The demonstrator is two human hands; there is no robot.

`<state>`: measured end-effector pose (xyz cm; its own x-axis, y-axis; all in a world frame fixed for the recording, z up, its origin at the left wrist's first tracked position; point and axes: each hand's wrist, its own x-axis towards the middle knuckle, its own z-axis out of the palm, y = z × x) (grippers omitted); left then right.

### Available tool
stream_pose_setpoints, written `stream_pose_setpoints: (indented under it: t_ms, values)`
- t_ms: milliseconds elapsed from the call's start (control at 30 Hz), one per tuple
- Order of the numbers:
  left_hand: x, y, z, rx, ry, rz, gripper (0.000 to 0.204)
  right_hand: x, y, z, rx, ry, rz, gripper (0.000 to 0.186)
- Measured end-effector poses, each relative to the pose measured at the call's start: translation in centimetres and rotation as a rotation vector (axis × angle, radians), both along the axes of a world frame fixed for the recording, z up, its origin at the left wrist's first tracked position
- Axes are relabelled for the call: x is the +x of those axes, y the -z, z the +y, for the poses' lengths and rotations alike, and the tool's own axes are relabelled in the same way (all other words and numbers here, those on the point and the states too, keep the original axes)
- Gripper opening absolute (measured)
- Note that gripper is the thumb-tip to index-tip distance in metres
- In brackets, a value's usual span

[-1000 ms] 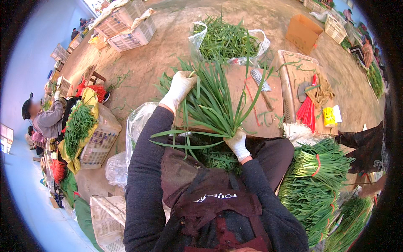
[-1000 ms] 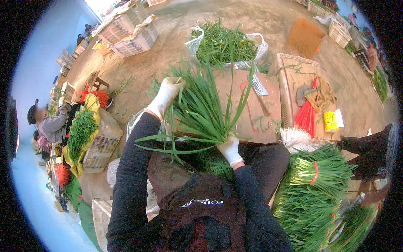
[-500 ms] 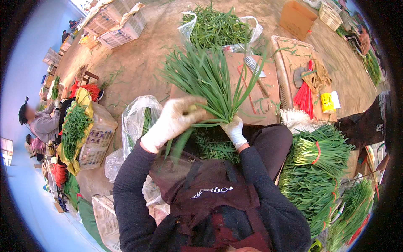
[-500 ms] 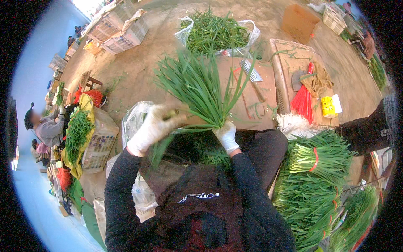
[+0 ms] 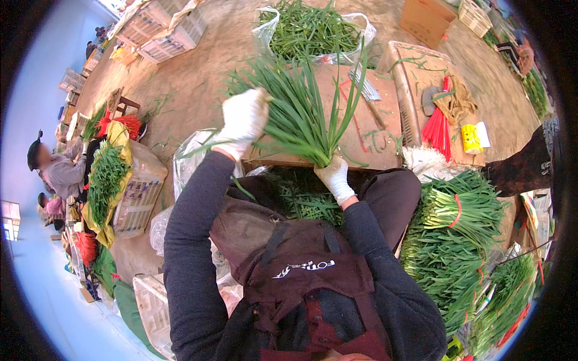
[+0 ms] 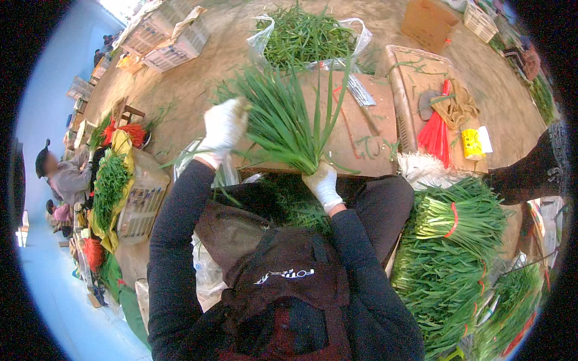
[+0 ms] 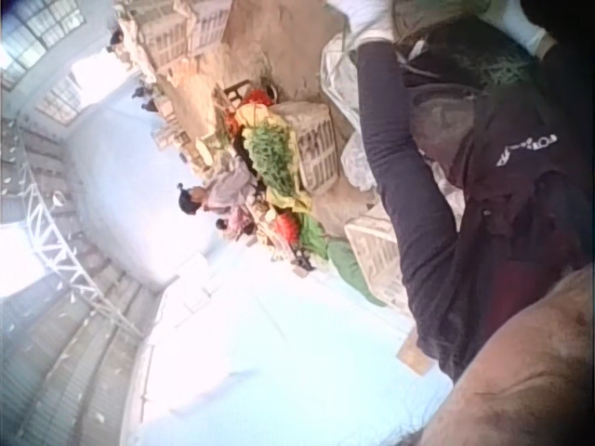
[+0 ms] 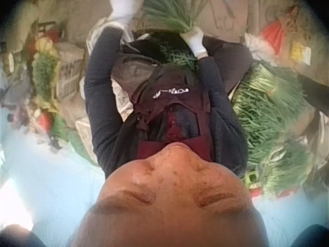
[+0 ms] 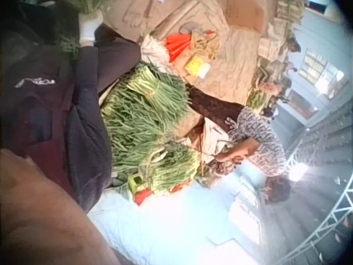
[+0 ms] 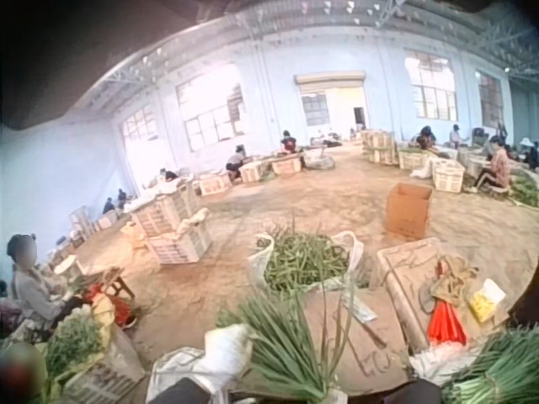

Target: The person gathers green onions from a plastic bag, aligns them into a neat bunch, and secures the bundle with a red rubber band. They repeat this process multiple times, placing the finished bundles on a nearby cardboard surface.

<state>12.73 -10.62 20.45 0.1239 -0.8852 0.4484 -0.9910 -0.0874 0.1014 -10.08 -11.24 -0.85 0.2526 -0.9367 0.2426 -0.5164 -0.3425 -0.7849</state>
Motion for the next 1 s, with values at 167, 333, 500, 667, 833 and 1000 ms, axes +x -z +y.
stream_pose_setpoints:
  t_ms: [167,333,500,667,833,1000]
  values:
    - [6.1,-4.2,-0.4,-0.187,-0.178,0.596,0.012,0.1,0.4,-0.1,0.063,0.018,0.042,0.042]
    - [8.0,-4.7,4.3,0.047,-0.141,0.892,0.02,0.0,0.3,-0.3,0.105,0.067,-0.03,0.038]
    - [6.3,-0.8,6.4,0.374,-0.099,0.37,0.035,0.2,1.2,-0.7,0.205,0.09,-0.01,0.04]
    - [5.8,-1.3,6.3,0.212,-0.3,0.035,0.03,0.1,1.5,-1.0,0.226,0.089,0.056,0.035]
    - [-0.6,1.2,8.1,0.275,0.152,0.159,0.021,-0.4,0.4,-0.9,0.3,0.146,-0.017,0.045]
    - [-5.1,5.9,6.9,0.619,0.331,0.295,0.047,-0.7,-0.4,-0.8,0.267,0.139,0.139,0.045]
